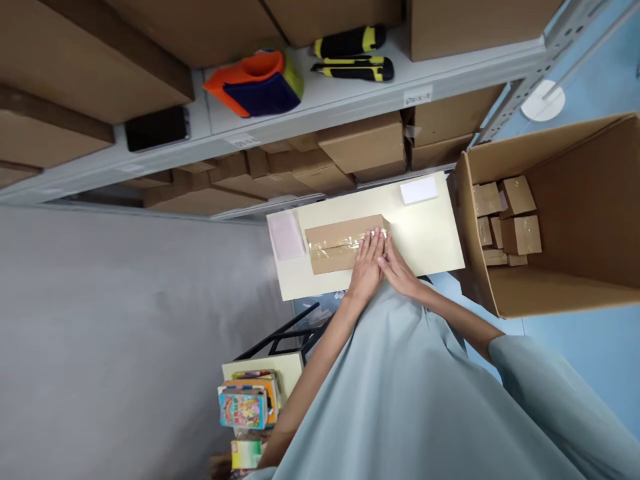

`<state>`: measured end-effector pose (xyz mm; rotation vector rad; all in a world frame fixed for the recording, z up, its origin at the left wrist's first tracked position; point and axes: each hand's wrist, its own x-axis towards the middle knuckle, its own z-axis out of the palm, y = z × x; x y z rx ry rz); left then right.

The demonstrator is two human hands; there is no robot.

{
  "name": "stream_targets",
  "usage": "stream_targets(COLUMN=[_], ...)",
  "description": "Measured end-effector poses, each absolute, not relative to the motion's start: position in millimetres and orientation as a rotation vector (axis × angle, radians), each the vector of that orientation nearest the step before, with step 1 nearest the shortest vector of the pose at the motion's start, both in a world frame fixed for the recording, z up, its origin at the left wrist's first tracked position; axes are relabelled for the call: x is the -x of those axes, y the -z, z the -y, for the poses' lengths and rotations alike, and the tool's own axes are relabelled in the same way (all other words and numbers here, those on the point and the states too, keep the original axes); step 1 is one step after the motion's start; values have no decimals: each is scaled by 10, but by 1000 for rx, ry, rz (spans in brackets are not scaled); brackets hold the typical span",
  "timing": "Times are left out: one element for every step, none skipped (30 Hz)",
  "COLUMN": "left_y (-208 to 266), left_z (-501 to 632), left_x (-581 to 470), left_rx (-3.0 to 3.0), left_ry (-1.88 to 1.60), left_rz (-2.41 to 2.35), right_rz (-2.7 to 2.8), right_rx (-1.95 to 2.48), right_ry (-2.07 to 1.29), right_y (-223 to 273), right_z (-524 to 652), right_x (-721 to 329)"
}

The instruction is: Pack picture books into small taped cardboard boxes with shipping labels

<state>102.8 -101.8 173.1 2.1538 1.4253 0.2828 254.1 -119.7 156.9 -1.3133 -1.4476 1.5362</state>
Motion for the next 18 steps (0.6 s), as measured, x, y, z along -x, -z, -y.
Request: stream_targets(left_y=[-1720,-1714,-1712,-1719,-1735,-1762,-1798,-1839,-1883,-1924,-1957,-1981,-1995,-1997,-1990,-1978,-1962,-1945], left_z=[1025,1031,1037,1041,1044,1045,1044,1041,1035,1025,1012,994,973,948,921,892,865,840], left_x=[-1043,-1054,-1056,-1044,-1011,-955,-872,-765,-637,-497,-355,-222,-108,-20,37,65,67,50], left_rx=[-2148,-2138,-2125,-2107,-2083,-2053,-2014,-1961,-1890,-1801,-1696,-1582,-1473,-1376,-1295,-1233,-1190,-1162], left_ry=[-310,-344,-384,-429,-477,-527,-578,-631,-682,-730,-768,-788,-785,-763,-724,-675,-624,-579], left_rz=[-1414,-1401,-1388,-1381,-1389,-1418,-1475,-1563,-1675,-1800,-1919,-2017,-2086,-2125,-2137,-2131,-2117,-2107], right_rz=[1425,1398,1370,1345,1324,1311,1307,1312,1325,1344,1368,1393,1418,1440,1457,1471,1482,1490], right_rx=[1338,1363,1385,1408,1434,1462,1491,1519,1542,1560,1573,1584,1599,1621,1652,1692,1738,1786], right_ry=[-1527,-1524,-1527,-1536,-1546,-1556,-1561,-1555,-1536,-1503,-1463,-1420,-1379,-1344,-1314,-1283,-1250,-1214], right_y=[-1572,-1570,-1562,-1550,-1536,-1525,-1520,-1526,-1543,-1572,-1611,-1656,-1703,-1747,-1786,-1815,-1834,-1842], right_z=[1171,1142,1112,1082,1054,1030,1012,999,989,981,971,959,943,923,901,877,853,831], right_x=[-2540,-2540,-2538,-2536,-2533,-2529,-2525,-2520,-2513,-2502,-2485,-2459,-2425,-2382,-2333,-2279,-2223,-2170])
